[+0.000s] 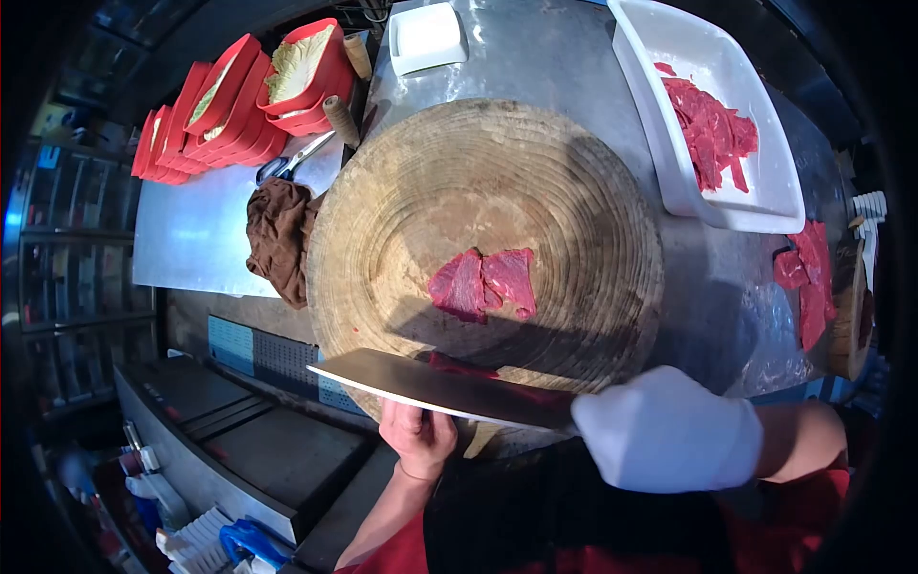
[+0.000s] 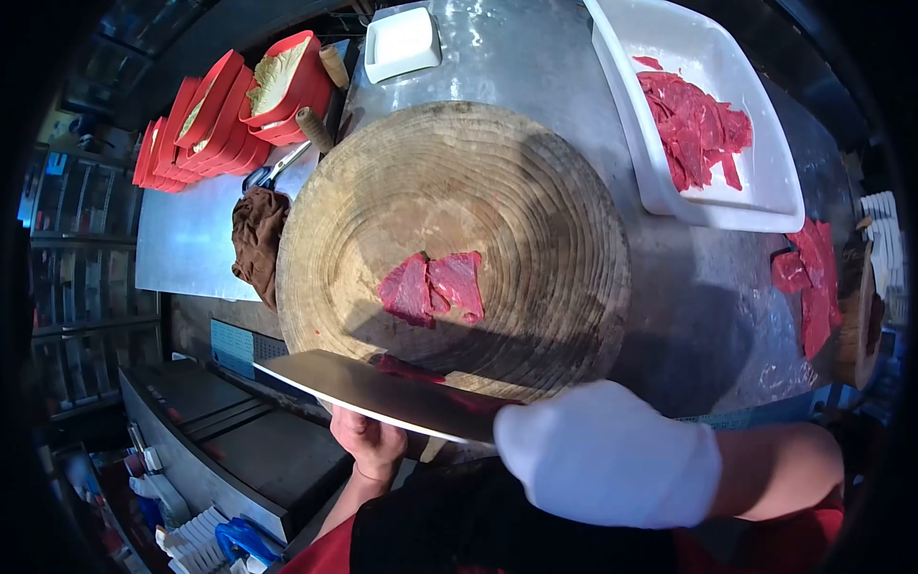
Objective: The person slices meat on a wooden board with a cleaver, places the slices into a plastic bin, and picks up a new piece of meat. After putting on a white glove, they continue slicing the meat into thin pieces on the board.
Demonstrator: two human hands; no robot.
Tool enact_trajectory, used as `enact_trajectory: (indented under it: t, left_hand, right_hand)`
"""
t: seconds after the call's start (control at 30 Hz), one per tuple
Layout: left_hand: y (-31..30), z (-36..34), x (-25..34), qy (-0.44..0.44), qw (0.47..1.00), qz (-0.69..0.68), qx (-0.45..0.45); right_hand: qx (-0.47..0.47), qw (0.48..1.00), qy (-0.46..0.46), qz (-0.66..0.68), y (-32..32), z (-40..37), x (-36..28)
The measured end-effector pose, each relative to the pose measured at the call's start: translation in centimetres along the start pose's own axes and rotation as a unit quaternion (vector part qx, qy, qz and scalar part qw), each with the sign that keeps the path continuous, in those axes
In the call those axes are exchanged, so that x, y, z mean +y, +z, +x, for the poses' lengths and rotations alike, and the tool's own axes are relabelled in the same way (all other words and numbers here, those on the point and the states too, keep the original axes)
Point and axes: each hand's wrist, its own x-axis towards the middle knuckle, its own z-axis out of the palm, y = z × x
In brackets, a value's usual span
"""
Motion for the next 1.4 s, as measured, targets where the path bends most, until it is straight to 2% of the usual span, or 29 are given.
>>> enact_trajectory:
  t: [0.07, 0.2, 0.23, 0.27, 0.33, 0.4, 0.47, 0.5, 0.53, 0.6, 0.67, 0.7, 0.73, 0.8, 0.87, 0.9, 0.97, 1.1, 1.4]
  left_hand:
    - [0.1, 0.2, 0.1, 0.011, 1.0, -0.011, 0.012]
    - [0.1, 0.5, 0.4, -0.018, 1.0, -0.021, 0.01]
    - [0.3, 0.6, 0.5, -0.032, 0.999, -0.032, 0.024]
    - [0.2, 1.0, 0.8, -0.042, 0.998, -0.031, 0.027]
    - [0.0, 2.2, 1.6, -0.038, 0.997, -0.064, -0.003]
    - [0.1, 2.2, 1.5, -0.034, 0.997, -0.072, 0.005]
    - [0.3, 1.8, 1.1, -0.051, 0.995, -0.087, -0.016]
    - [0.3, 2.1, 1.3, -0.035, 0.996, -0.077, -0.008]
    - [0.4, 2.0, 1.5, -0.053, 0.995, -0.081, 0.006]
    - [0.6, 1.9, 1.6, -0.057, 0.993, -0.093, 0.035]
    - [1.0, 1.4, 1.4, -0.057, 0.993, -0.08, 0.059]
    - [0.9, 1.0, 1.4, -0.066, 0.992, -0.068, 0.078]
    - [1.1, 1.2, 1.6, -0.032, 0.993, -0.042, 0.104]
    - [0.7, 1.6, 1.7, 0.074, 0.992, 0.037, 0.095]
    - [0.7, 1.4, 1.8, 0.127, 0.989, 0.027, 0.067]
    - [0.7, 1.4, 1.9, 0.129, 0.989, 0.045, 0.062]
    - [0.7, 1.5, 2.0, 0.139, 0.987, 0.064, 0.054]
    - [0.7, 1.7, 2.5, 0.116, 0.991, 0.064, 0.025]
    - [0.7, 1.9, 2.7, 0.049, 0.995, 0.074, -0.046]
  right_hand:
    - [0.083, 0.992, -0.078, 0.061, 0.7, 2.4, 0.1]
    - [0.043, 0.996, -0.057, 0.047, -0.3, 1.8, -0.4]
    - [0.0, 0.999, -0.006, 0.048, -0.8, 0.9, -0.6]
    - [-0.009, 0.999, -0.009, 0.045, -1.3, 0.5, -0.8]
    - [-0.087, 0.991, 0.091, 0.033, -1.9, 0.2, -1.1]
    - [0.0, 0.996, 0.066, 0.056, 0.3, 3.1, -0.8]
    - [0.014, 0.996, 0.003, 0.088, 0.3, 7.0, -1.0]
    - [0.085, 0.988, -0.077, 0.106, 1.0, 8.0, -0.7]
    - [0.197, 0.957, -0.176, 0.115, 2.6, 8.5, 0.0]
    - [0.274, 0.929, -0.23, 0.092, 2.8, 7.7, 0.1]
    - [0.081, 0.993, -0.055, 0.068, 1.5, 4.9, -0.4]
    - [0.0, 0.998, 0.02, 0.053, 0.7, 3.6, -0.5]
    - [-0.051, 0.994, 0.084, 0.046, 0.3, 2.4, -0.1]
    - [-0.026, 0.99, 0.109, 0.081, 0.4, -0.4, 1.8]
    - [0.036, 0.988, 0.134, 0.062, 1.5, -2.5, 2.6]
    - [0.039, 0.988, 0.132, 0.063, 1.9, -2.9, 2.4]
    - [0.118, 0.985, 0.124, 0.009, 2.8, -3.5, 1.9]
    - [0.119, 0.991, 0.06, 0.012, 3.5, -4.3, 0.9]
    - [0.122, 0.992, 0.043, 0.008, 3.0, -5.1, 0.1]
